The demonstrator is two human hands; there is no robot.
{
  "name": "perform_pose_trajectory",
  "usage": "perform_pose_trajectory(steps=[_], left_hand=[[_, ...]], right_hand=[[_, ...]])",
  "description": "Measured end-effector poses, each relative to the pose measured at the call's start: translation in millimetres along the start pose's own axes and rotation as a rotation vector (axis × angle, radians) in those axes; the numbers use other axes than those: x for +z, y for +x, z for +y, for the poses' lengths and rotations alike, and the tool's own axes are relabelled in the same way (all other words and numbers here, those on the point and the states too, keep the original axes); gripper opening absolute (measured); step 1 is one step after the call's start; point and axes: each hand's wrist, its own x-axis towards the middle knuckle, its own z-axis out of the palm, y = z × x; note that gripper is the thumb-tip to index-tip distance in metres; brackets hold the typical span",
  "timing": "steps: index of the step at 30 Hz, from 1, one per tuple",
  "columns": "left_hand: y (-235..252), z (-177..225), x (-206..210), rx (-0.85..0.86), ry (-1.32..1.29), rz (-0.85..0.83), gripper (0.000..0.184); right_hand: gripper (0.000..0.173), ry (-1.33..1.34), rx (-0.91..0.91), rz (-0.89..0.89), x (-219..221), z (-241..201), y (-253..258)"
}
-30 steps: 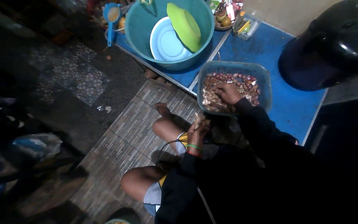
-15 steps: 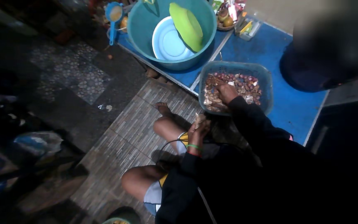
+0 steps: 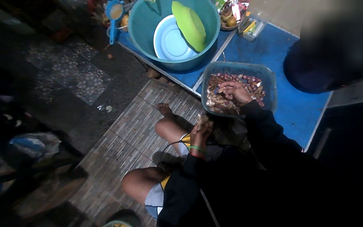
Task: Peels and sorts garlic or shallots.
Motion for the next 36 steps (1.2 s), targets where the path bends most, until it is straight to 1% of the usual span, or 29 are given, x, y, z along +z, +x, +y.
perform_pose_trajectory(steps=[5,8,10,12,14,16,17,19,20,22,25,26,28,29,30,33,34,36], left_hand=[[0,0,0,-0.001,0.006,-0.004,0.022],[1,0,1,0.0,0.004,0.005,0.021],[2,-1,0,0.005,0.007,0.004,0.022],[2,-1,0,0.005,0.012,0.005,0.022],[2,-1,0,0.004,0.016,0.006,0.023],[1,0,1,0.002,0.021,0.01,0.023],[0,0,1,0.001,0.023,0.013,0.024],[0,1,0,0.001,0.028,0.015,0.025],[0,1,0,0.001,0.029,0.013,0.025],[0,1,0,0.002,0.025,0.009,0.025],[1,-1,-2,0.018,0.012,0.001,0.022],[1,-1,-2,0.018,0.013,0.0,0.021],[2,-2,-1,0.017,0.012,-0.008,0.021],[2,-2,0,0.018,0.011,-0.008,0.021],[1,-2,0,0.016,0.01,-0.006,0.022],[1,-2,0,0.012,0.013,-0.004,0.022],[0,-2,0,0.013,0.019,-0.004,0.023],[-2,0,1,0.019,0.025,0.01,0.022]], right_hand=[[0.026,0.002,0.01,0.001,0,4,0],[0.027,-0.085,0.03,-0.01,2,8,0],[0.032,-0.253,-0.013,-0.037,1,17,3],[0.037,-0.475,-0.062,-0.03,2,27,7],[0.037,-0.698,-0.093,0.049,3,29,8],[0.038,-0.883,-0.085,0.15,4,26,9],[0.04,-0.984,-0.087,0.187,3,27,11],[0.052,-1.096,-0.042,0.188,1,28,12],[0.055,-1.108,-0.013,0.155,-1,29,11],[0.05,-1.128,-0.004,0.085,-3,32,7],[0.044,-1.102,-0.057,-0.04,-6,30,-7],[0.044,-1.066,-0.069,-0.082,-6,27,-13],[0.038,-1.004,-0.098,-0.146,-6,22,-24],[0.036,-0.996,-0.109,-0.144,-6,20,-25],[0.035,-0.989,-0.113,-0.105,-5,19,-24],[0.034,-0.958,-0.038,0.086,-2,9,-11],[0.032,-0.966,-0.01,0.126,1,1,-5],[0.029,-1.011,0.009,0.149,3,-8,8]])
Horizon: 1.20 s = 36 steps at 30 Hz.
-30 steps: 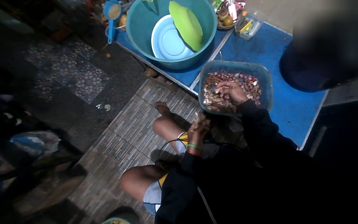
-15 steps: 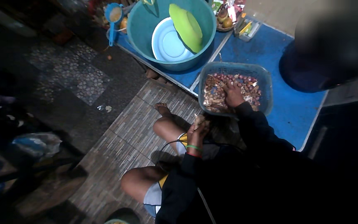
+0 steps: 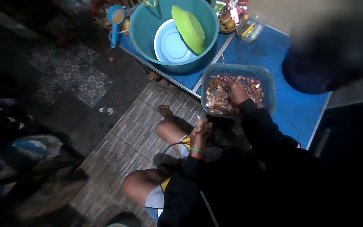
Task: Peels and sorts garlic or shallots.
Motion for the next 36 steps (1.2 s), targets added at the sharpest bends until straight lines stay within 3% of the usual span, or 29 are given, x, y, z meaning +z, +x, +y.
perform_pose_trajectory(steps=[6,12,16,18,26,31,36], left_hand=[[-1,-1,-2,0.003,-0.019,0.005,0.024],[0,0,-2,-0.002,-0.022,0.01,0.022],[2,-3,-1,-0.009,-0.013,0.004,0.024],[4,-3,-1,0.004,-0.003,-0.001,0.024],[5,-3,2,0.013,0.054,-0.012,0.025],[5,-4,7,0.143,0.164,-0.058,0.026],[7,7,18,0.295,0.442,-0.128,0.033]], right_hand=[[0.046,-0.204,0.054,0.009,15,-2,30],[0.032,-0.081,-0.016,0.06,10,-5,32],[0.061,-0.105,-0.199,-0.007,30,-2,39],[0.068,-0.137,-0.226,-0.093,32,-9,31],[0.058,-0.141,-0.255,-0.167,23,-17,-17],[0.026,-0.028,-0.263,-0.219,20,-14,-35],[0.026,-0.048,-0.216,-0.319,21,-20,-35]])
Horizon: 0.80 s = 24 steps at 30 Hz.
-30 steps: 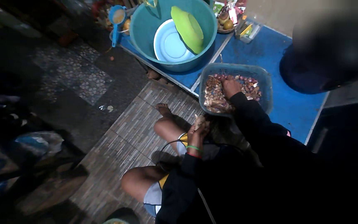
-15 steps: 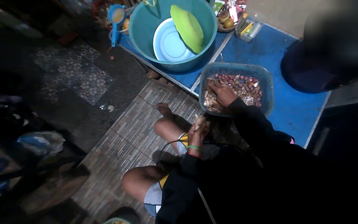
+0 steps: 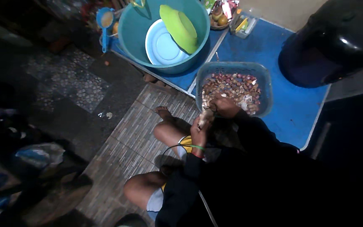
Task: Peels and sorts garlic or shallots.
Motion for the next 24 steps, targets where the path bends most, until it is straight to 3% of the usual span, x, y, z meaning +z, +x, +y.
perform_pose_trajectory(steps=[6,10,14,19,24], left_hand=[[17,25,14,0.159,0.404,-0.054,0.048],[38,39,30,0.243,0.605,-0.111,0.055],[61,49,51,0.199,0.836,-0.211,0.052],[86,35,61,0.267,0.953,-0.183,0.055],[66,34,41,0.482,0.866,-0.111,0.053]], right_hand=[[0.034,0.027,0.03,0.181,11,-2,-23],[0.02,0.023,-0.016,0.374,25,14,-43],[0.028,0.096,0.052,0.247,16,27,-62],[0.035,0.121,0.15,0.148,13,36,-64],[0.03,0.078,0.11,0.078,3,38,-48]])
